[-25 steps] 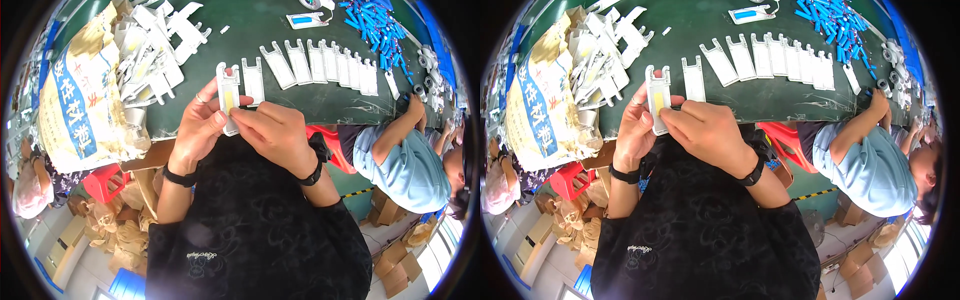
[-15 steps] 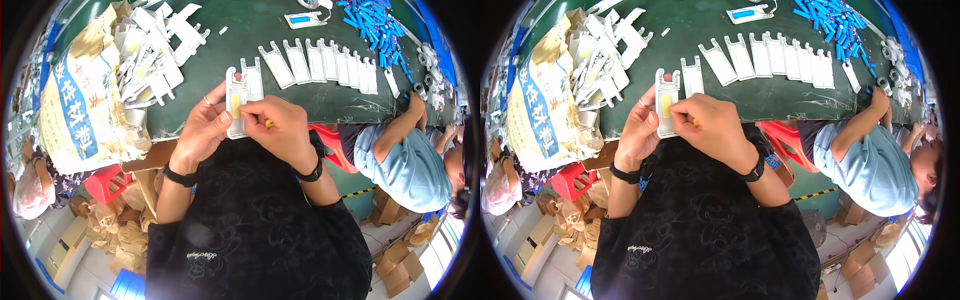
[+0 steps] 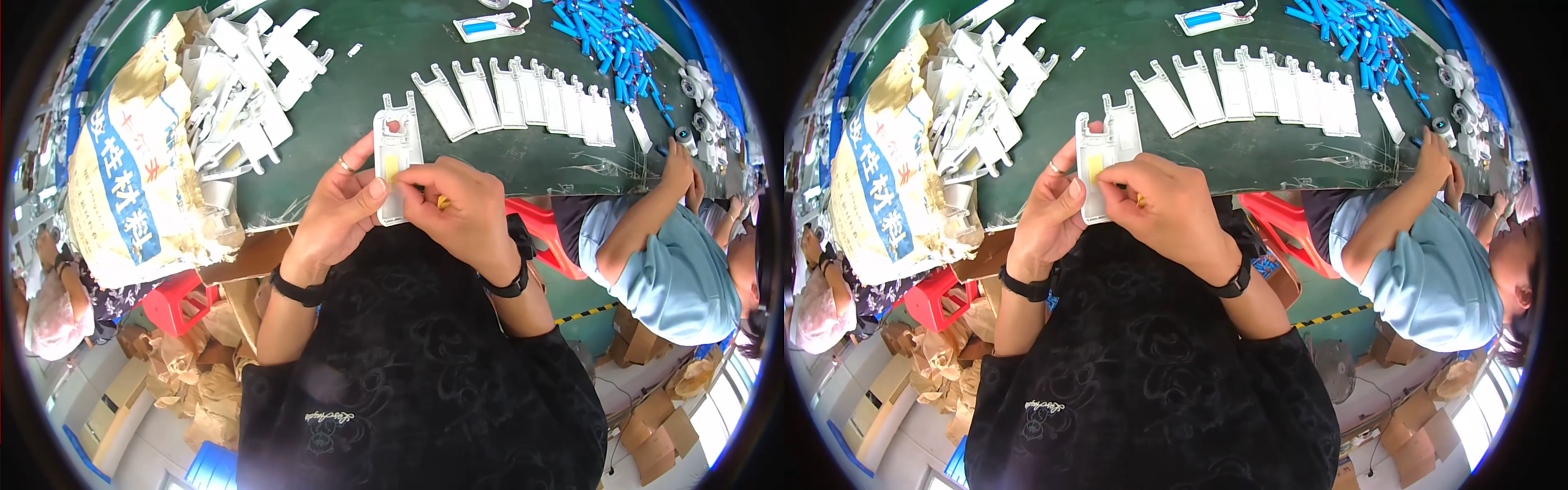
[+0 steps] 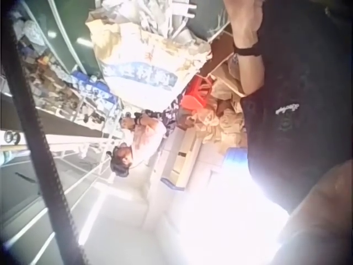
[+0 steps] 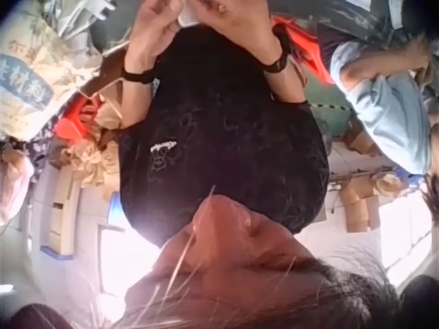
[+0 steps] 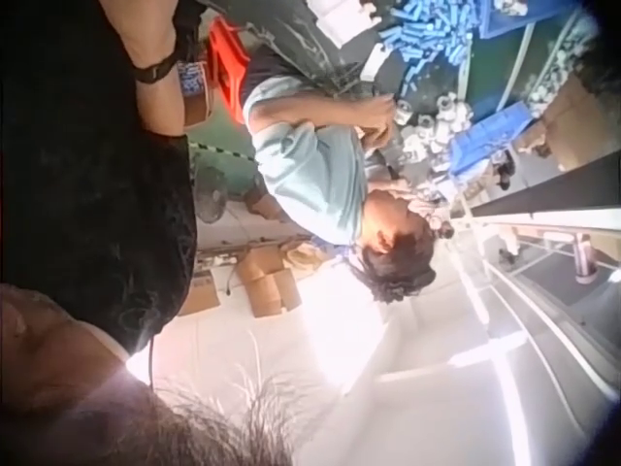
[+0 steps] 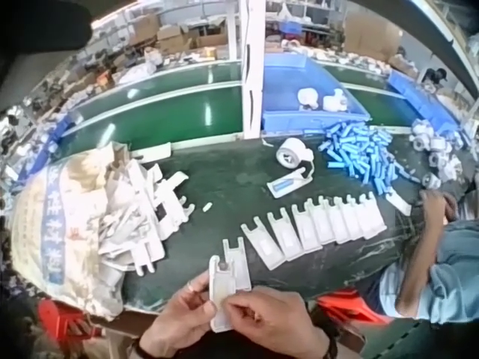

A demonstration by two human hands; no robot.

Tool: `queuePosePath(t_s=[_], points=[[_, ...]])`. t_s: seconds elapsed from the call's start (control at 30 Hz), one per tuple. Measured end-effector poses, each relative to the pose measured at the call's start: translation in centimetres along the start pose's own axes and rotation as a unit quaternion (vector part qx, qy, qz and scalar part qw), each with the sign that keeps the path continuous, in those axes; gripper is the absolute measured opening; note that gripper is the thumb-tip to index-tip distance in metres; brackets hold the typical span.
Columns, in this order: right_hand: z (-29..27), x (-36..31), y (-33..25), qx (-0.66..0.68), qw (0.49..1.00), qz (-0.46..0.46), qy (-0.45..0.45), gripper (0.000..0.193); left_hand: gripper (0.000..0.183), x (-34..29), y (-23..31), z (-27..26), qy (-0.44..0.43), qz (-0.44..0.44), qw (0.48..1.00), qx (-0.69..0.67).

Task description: The person peels a yellow sticker and presses it onto a white plastic base before setting it aside. They then connect a battery to a light fixture's circuit board, tuck the battery inside, and snap the fixture onto the base.

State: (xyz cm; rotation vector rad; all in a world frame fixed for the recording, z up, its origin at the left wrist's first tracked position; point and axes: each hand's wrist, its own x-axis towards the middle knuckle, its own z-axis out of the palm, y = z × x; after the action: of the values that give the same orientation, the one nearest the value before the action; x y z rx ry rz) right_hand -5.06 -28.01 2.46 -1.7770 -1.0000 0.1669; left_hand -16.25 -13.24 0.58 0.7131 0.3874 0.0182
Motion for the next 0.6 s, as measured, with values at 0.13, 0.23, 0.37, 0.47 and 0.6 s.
queuePosePath(t_s=[0.13, 0.23, 0.37, 0.47, 0.6], points=[[0.0, -0.8, 2.0, 0.059, 0.984, 0.137, 0.098, 0.01, 0.053, -0.5, 0.4, 0.0, 0.015, -0.011, 1.0, -0.006], [-2.3, -0.2, 1.2, 0.222, 0.926, 0.261, 0.158, 0.011, 0.045, 0.4, 0.9, -0.5, 0.096, -0.004, 0.994, 0.048], [-1.6, -0.7, 2.2, 0.129, 0.98, 0.153, 0.016, 0.012, 0.047, 1.2, 1.4, 0.1, 0.139, 0.011, 0.981, 0.138], [-0.6, -0.4, 1.0, 0.296, 0.92, 0.256, -0.026, 0.009, 0.053, 1.4, 1.8, 0.5, 0.117, 0.014, 0.98, 0.163], [-1.0, -0.6, 1.3, 0.452, 0.846, 0.283, 0.005, 0.009, 0.049, 1.3, 2.0, 1.0, 0.108, 0.154, 0.843, 0.504]])
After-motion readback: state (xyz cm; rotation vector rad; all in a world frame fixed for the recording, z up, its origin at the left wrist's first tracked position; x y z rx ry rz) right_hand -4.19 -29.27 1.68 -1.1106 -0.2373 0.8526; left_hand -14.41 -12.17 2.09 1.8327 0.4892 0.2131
